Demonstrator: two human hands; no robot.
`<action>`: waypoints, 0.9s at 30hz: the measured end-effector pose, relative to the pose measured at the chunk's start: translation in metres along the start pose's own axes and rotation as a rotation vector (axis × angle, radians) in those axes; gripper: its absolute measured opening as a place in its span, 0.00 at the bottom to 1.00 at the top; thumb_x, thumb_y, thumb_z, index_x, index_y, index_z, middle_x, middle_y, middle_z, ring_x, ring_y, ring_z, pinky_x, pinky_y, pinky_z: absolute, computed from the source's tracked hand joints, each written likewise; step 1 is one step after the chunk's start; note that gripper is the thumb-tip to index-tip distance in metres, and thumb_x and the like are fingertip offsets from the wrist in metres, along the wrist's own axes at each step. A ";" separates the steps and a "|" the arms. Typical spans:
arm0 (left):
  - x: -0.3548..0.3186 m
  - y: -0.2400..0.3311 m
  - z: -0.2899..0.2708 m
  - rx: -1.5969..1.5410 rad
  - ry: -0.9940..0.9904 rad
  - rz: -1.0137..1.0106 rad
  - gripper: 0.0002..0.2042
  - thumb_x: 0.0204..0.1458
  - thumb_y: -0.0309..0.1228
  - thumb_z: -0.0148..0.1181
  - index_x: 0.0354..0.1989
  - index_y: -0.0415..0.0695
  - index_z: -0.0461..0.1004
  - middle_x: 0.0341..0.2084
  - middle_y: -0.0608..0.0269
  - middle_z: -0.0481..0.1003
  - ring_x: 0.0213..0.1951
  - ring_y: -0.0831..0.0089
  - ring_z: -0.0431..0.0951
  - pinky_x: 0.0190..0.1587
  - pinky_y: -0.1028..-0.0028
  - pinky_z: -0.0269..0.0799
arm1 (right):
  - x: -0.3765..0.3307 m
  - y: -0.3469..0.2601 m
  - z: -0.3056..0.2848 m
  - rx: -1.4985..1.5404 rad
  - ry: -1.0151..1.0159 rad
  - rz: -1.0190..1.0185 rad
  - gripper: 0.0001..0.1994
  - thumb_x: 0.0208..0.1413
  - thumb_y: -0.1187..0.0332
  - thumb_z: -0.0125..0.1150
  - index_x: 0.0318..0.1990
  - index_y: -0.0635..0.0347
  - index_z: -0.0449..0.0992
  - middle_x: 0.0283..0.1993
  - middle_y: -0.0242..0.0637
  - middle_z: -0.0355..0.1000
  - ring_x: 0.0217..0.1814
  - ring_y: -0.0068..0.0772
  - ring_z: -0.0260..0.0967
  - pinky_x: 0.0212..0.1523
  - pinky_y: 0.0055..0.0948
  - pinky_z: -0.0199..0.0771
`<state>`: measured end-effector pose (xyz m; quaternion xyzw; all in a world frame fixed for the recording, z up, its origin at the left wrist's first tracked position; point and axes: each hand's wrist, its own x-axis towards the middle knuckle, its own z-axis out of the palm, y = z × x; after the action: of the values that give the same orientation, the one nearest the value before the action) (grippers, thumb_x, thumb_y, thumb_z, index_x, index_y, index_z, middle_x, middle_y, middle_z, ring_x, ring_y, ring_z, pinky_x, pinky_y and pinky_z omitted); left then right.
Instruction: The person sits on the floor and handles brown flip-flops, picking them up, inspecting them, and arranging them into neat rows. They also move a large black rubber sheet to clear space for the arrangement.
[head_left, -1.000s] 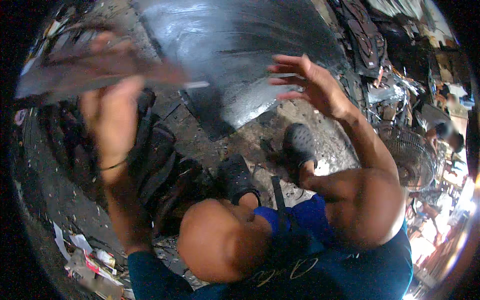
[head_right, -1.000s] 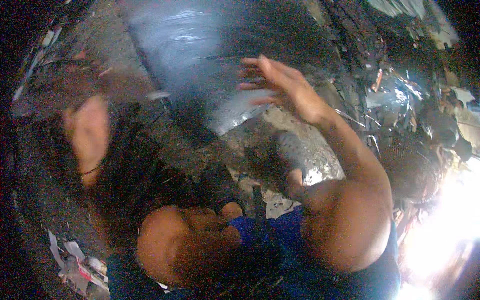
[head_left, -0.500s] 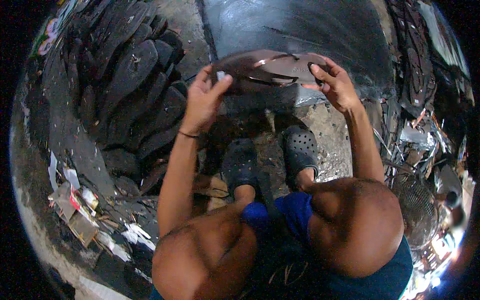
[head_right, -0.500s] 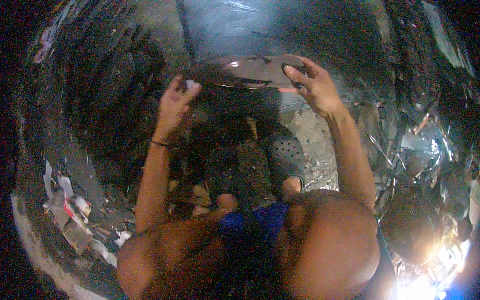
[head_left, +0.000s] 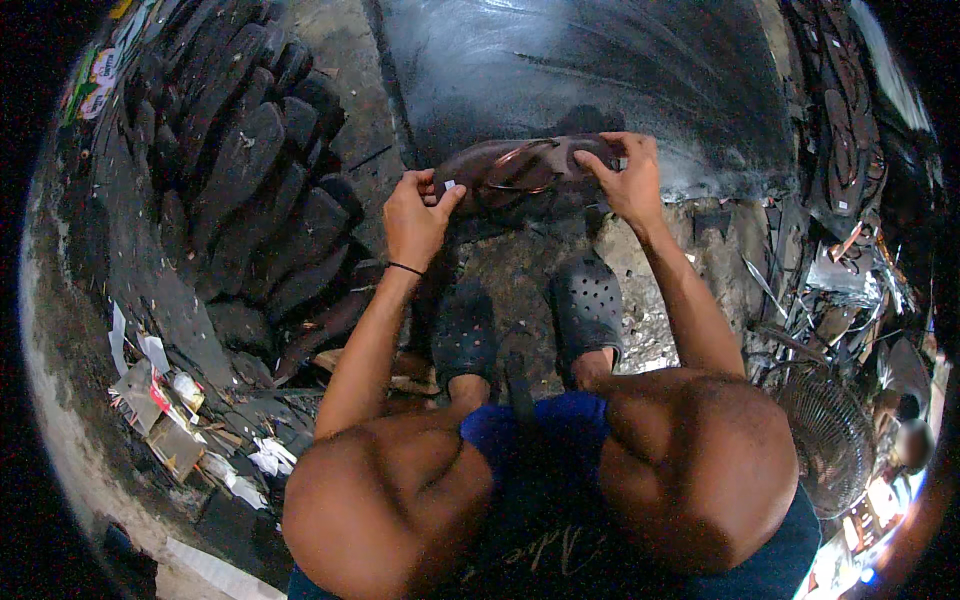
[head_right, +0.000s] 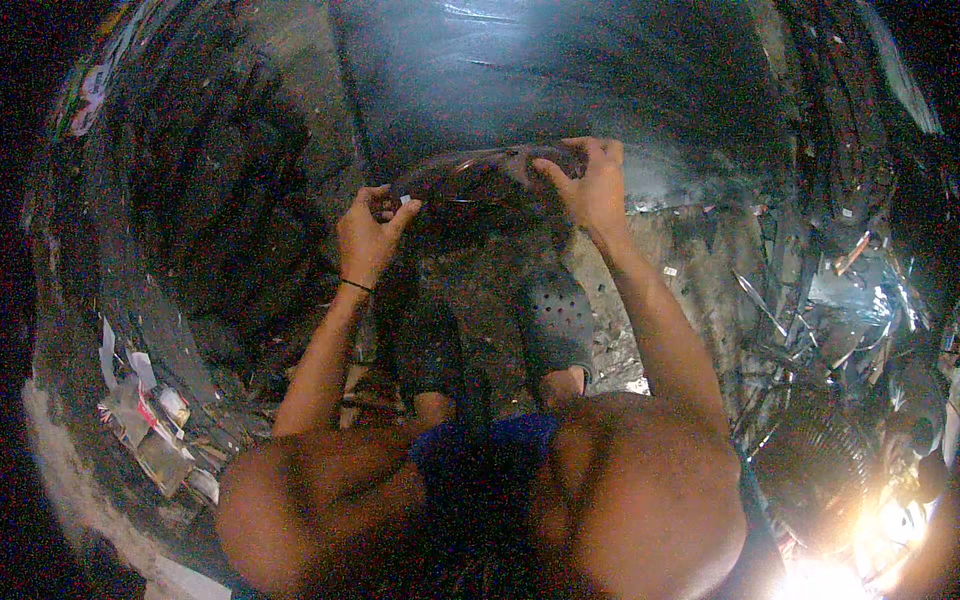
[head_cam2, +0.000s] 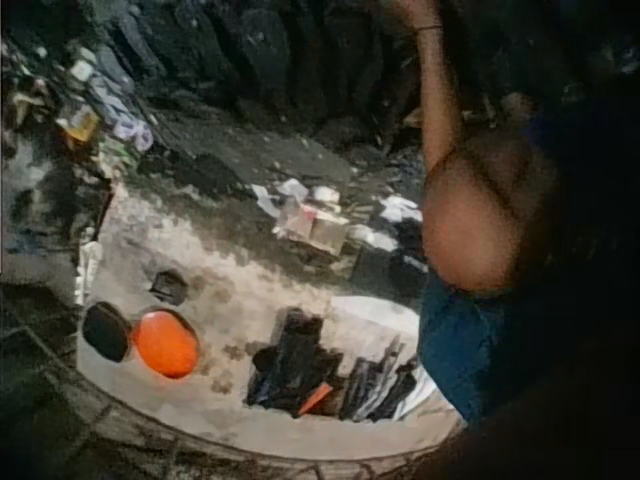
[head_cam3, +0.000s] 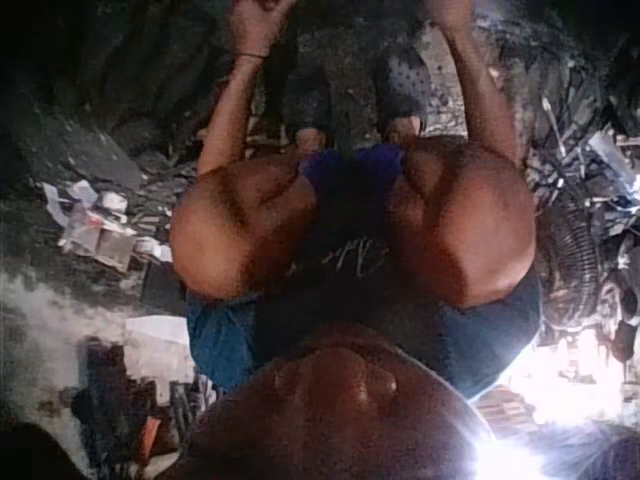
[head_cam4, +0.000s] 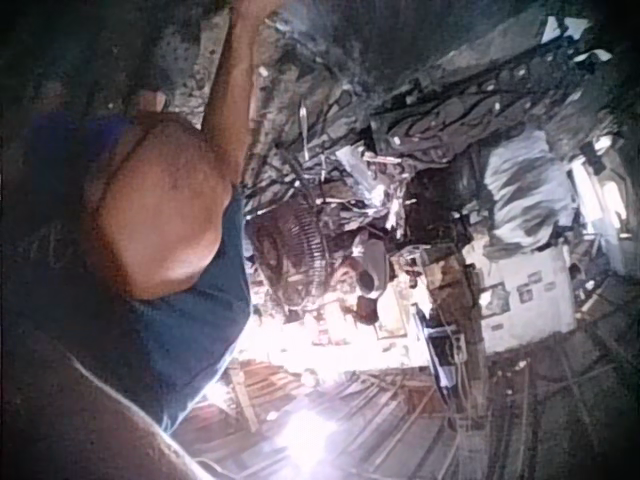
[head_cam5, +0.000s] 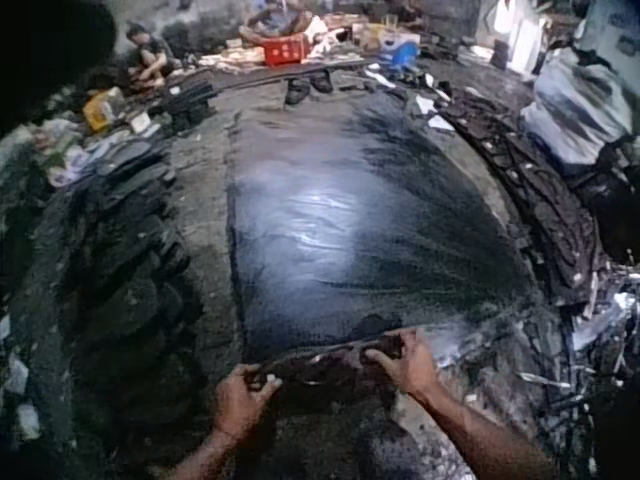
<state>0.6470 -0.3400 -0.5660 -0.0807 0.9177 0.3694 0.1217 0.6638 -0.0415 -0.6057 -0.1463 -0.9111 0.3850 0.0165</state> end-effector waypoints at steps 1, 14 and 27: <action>0.004 0.000 0.000 0.136 0.026 0.114 0.25 0.44 0.41 0.73 0.43 0.35 0.74 0.33 0.52 0.77 0.40 0.59 0.78 0.44 0.64 0.74 | -0.001 0.000 0.001 -0.216 0.118 -0.147 0.31 0.42 0.51 0.77 0.49 0.61 0.74 0.53 0.51 0.66 0.53 0.47 0.64 0.50 0.42 0.70; 0.009 0.011 -0.015 0.321 0.002 0.441 0.22 0.49 0.30 0.66 0.52 0.42 0.69 0.46 0.49 0.69 0.49 0.47 0.68 0.53 0.58 0.66 | 0.019 -0.056 0.001 -0.093 0.405 -0.357 0.15 0.55 0.62 0.64 0.49 0.52 0.78 0.51 0.41 0.75 0.54 0.46 0.71 0.54 0.46 0.68; 0.019 0.055 0.040 0.494 -0.219 0.760 0.43 0.39 0.36 0.72 0.67 0.53 0.57 0.62 0.59 0.63 0.63 0.55 0.61 0.64 0.56 0.54 | -0.022 -0.012 -0.031 0.156 -0.054 0.432 0.16 0.54 0.57 0.66 0.42 0.60 0.81 0.34 0.44 0.80 0.35 0.34 0.79 0.38 0.33 0.77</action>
<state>0.6220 -0.2741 -0.5636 0.3321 0.9245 0.1646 0.0892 0.6860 -0.0338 -0.5737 -0.3257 -0.8263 0.4526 -0.0793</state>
